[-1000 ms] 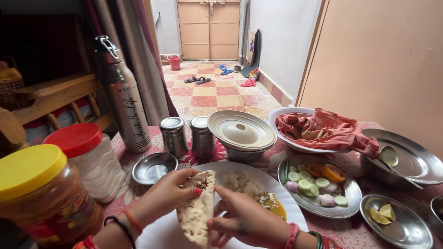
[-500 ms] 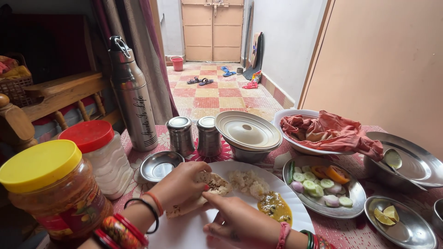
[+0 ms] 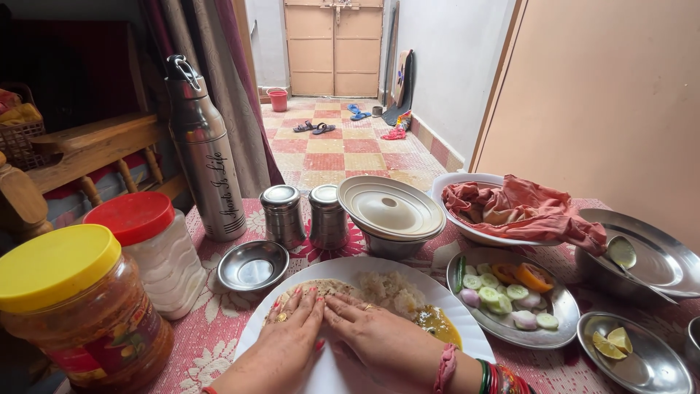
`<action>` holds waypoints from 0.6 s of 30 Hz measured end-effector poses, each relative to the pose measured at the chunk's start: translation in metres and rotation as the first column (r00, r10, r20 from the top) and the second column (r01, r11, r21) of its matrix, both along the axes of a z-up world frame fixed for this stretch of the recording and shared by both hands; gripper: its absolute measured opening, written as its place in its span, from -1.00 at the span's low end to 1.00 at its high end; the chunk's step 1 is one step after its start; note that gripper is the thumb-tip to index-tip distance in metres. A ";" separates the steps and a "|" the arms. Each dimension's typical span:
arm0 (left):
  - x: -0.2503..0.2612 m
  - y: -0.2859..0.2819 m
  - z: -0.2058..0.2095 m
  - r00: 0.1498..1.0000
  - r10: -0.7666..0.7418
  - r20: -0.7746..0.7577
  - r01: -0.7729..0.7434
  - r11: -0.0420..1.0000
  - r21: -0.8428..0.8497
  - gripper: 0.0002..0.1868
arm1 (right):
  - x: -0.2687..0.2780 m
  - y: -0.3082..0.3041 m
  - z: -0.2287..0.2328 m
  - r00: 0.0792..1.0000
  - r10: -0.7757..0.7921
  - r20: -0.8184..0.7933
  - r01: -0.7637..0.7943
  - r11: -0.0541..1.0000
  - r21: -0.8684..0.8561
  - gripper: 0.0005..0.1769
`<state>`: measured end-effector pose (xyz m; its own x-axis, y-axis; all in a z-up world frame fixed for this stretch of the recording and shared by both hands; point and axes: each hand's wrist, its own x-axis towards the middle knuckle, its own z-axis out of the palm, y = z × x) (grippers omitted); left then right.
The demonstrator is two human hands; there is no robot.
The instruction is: The recorder prepares a plate with rice, dal, roti, and salad.
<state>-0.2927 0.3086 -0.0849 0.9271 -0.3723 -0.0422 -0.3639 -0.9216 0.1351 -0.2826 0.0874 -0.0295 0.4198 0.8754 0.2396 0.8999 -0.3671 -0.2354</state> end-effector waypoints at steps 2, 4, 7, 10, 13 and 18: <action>0.006 0.001 -0.019 0.999 0.024 0.047 -0.023 1.000 -0.018 -0.26 | 0.003 -0.002 -0.007 0.999 -0.021 0.024 0.021 1.000 -0.003 -0.38; 0.009 -0.004 -0.024 0.994 0.048 0.095 -0.044 0.998 -0.039 -0.25 | 0.001 -0.002 -0.003 0.998 -0.043 0.051 0.043 0.999 -0.007 -0.38; 0.005 -0.014 -0.010 0.991 0.131 -0.036 -0.129 0.991 0.045 -0.30 | -0.006 -0.001 0.011 0.995 -0.097 -0.025 0.095 0.993 -0.074 -0.37; 0.001 -0.018 0.000 0.984 0.144 -0.102 -0.136 0.987 0.083 -0.26 | -0.002 -0.003 0.005 0.984 -0.125 -0.131 0.107 0.985 -0.136 -0.35; 0.005 -0.014 -0.007 0.986 0.140 -0.094 -0.146 0.988 -0.055 -0.24 | 0.005 -0.006 -0.007 0.994 -0.066 -0.083 0.061 0.996 -0.070 -0.35; 0.009 -0.017 -0.013 0.984 0.161 -0.073 -0.161 0.987 -0.006 -0.25 | 0.007 -0.014 -0.003 0.998 0.036 -0.052 -0.035 0.999 0.029 -0.37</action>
